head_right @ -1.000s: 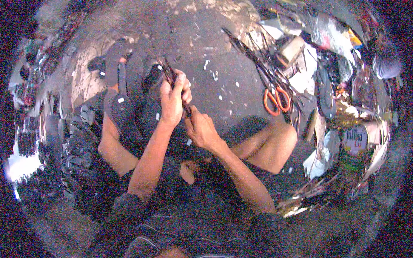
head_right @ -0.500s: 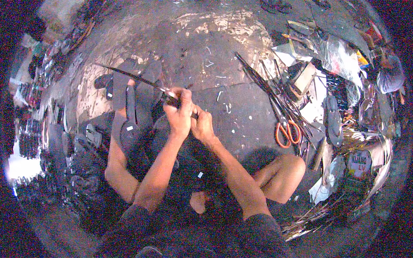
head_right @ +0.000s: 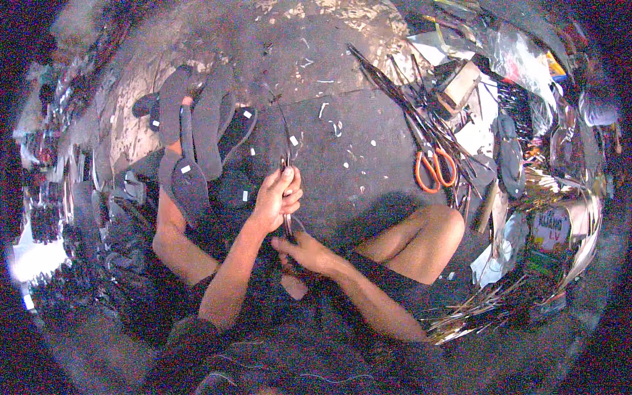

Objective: The person sits on the floor and assembles black flip-flops by inserting thin straps through holes in the soles. They use scissors to trim excess strap material and place finished slippers aside.

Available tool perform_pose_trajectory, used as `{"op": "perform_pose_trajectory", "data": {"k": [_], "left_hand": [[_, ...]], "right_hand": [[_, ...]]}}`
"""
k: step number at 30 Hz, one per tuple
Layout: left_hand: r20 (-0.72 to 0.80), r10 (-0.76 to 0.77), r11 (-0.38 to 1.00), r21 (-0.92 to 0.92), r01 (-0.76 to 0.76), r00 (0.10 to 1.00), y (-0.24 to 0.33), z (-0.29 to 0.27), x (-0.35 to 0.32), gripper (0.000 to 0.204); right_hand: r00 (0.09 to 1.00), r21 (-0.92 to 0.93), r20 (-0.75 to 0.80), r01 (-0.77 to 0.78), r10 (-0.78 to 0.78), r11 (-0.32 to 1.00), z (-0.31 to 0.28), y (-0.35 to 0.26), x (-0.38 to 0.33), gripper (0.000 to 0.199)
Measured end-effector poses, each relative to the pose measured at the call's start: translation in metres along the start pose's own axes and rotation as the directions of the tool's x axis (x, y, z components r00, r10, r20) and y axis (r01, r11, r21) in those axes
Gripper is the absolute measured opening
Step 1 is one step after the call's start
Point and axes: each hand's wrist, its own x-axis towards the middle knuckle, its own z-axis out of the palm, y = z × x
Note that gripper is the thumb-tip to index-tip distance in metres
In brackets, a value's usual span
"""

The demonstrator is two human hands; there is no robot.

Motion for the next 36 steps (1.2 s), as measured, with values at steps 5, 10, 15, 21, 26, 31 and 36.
{"op": "perform_pose_trajectory", "data": {"k": [5, 10, 15, 21, 26, 31, 36], "left_hand": [[-0.095, -0.250, 0.899, 0.348, 0.267, 0.964, 0.023, -0.046, -0.028, 0.027], [-0.100, -0.354, 0.783, 0.512, 0.353, 0.930, 0.017, -0.058, -0.027, 0.022], [-0.066, -0.365, 0.847, 0.391, 0.360, 0.929, 0.027, -0.069, -0.032, 0.017], [-0.053, -0.313, 0.847, 0.435, 0.304, 0.948, 0.030, -0.075, -0.032, 0.018], [0.050, -0.289, 0.907, 0.334, 0.257, 0.956, 0.034, -0.067, -0.031, 0.025], [0.127, -0.291, 0.930, 0.271, 0.249, 0.948, 0.058, -0.065, -0.036, 0.027], [0.189, -0.308, 0.917, 0.321, 0.237, 0.932, 0.068, -0.071, -0.041, 0.031]], "right_hand": [[0.590, -0.705, -0.667, -0.304, -0.454, 0.641, -0.185, -0.118, -0.073, 0.031], [0.568, -0.831, -0.555, -0.399, -0.608, 0.387, -0.319, -0.035, -0.104, 0.041], [0.690, -0.835, -0.545, -0.396, -0.476, 0.383, -0.310, -0.042, -0.091, 0.044], [0.630, -0.844, -0.530, -0.457, -0.568, 0.281, -0.266, -0.080, -0.084, 0.045], [0.791, -0.854, -0.509, -0.416, -0.338, 0.313, -0.270, -0.069, -0.069, 0.048], [0.903, -0.198, -0.426, -0.148, 0.051, 0.969, -0.261, -0.082, -0.073, 0.043], [0.945, -0.094, -0.279, 0.153, -0.174, 0.984, -0.134, -0.068, -0.082, 0.031]]}}
